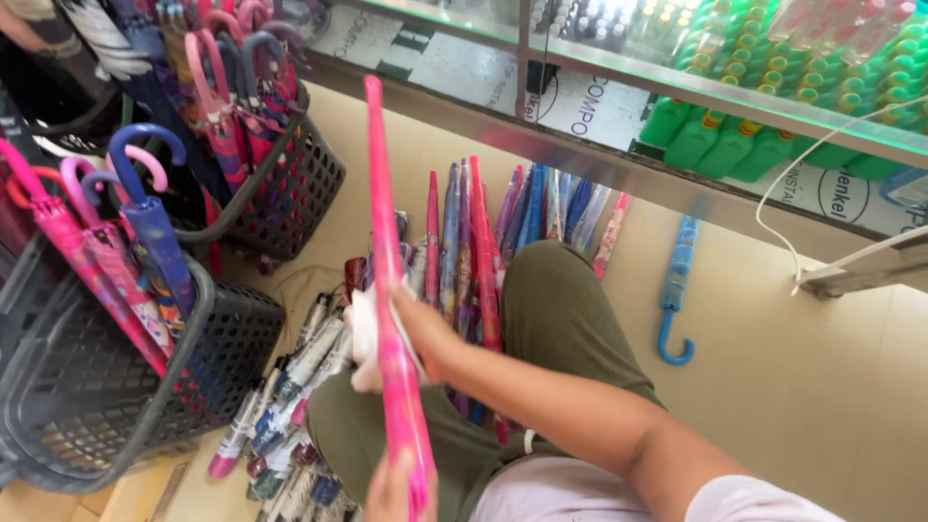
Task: The person cleans and wipes down individual umbrellas with a cloth.
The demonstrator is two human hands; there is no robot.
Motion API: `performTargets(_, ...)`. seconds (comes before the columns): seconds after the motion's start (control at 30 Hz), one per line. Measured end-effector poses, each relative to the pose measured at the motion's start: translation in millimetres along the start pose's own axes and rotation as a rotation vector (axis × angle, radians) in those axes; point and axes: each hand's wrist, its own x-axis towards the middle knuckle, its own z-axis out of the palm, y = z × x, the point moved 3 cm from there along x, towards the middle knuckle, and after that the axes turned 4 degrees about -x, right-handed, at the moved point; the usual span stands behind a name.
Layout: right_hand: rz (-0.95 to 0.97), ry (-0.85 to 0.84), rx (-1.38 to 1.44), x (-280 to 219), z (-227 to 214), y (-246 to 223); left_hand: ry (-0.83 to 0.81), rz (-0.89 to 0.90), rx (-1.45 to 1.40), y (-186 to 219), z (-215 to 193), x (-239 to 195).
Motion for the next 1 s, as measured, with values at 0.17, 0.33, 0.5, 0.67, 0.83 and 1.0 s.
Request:
performTargets(0.17, -0.110, -0.140, 0.034, 28.8, -23.1, 47.9, 0.121, -0.069, 0.101, 113.9, 224.4, 17.7)
performTargets(0.33, -0.181, -0.178, 0.189, 15.0, -20.8, -3.4, 0.348, 0.476, 0.988, 91.4, 210.2, -22.5)
performTargets(0.5, -0.145, -0.168, 0.299, -12.9, -1.4, 4.1, 0.695, 0.511, 1.495, 101.3, 243.9, -34.0)
performTargets(0.67, -0.186, -0.222, 0.214, -58.8, 17.5, 19.6, 0.770, 0.483, 1.526, 118.0, 259.6, -20.1)
performTargets(0.83, -0.212, -0.338, 0.203, -73.7, 21.4, 21.3, 0.762, 0.529, 1.439, 124.9, 273.0, -13.9)
performTargets(1.0, -0.275, -0.361, 0.015, -83.2, 8.9, 21.7, 0.689, 0.659, 1.200, 113.6, 274.3, -14.5)
